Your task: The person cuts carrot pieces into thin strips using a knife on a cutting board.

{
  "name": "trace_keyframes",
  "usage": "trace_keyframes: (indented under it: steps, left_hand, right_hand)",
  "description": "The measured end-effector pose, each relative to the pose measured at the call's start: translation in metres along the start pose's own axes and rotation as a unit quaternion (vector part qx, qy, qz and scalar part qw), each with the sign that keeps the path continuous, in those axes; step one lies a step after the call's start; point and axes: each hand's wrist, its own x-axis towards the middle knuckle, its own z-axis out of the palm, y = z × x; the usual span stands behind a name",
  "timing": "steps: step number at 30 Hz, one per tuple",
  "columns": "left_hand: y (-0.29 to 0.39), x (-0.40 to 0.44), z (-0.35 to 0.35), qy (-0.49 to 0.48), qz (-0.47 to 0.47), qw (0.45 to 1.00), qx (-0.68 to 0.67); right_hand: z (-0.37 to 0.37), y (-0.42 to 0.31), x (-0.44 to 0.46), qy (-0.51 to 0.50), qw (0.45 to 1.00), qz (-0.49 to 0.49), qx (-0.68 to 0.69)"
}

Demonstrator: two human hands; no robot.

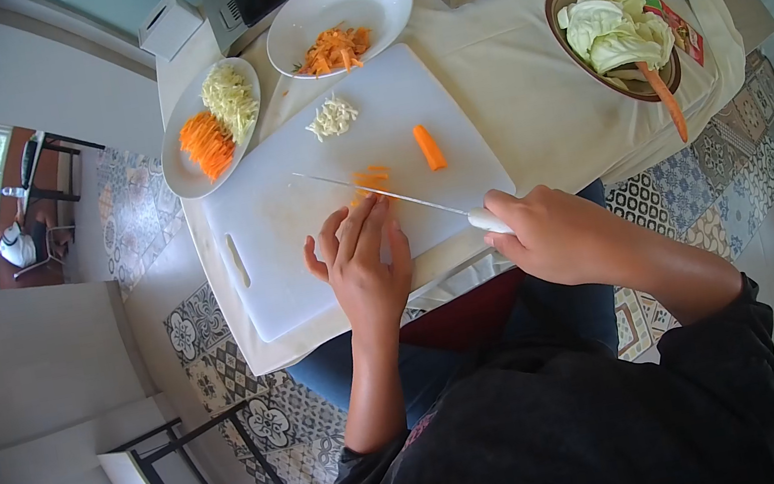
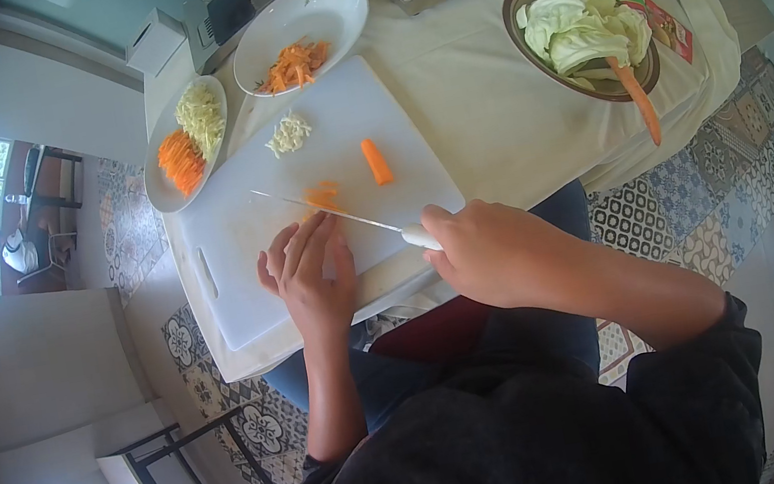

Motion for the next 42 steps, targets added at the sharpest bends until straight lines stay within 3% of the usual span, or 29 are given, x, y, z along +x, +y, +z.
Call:
trace_keyframes:
  steps: [42]
  left_hand:
    - [0.002, 0.0, -0.001, 0.01, 0.002, 1.0, 0.012]
  right_hand:
    - [0.014, -0.018, 0.001, -0.034, 0.998, 0.048, -0.017]
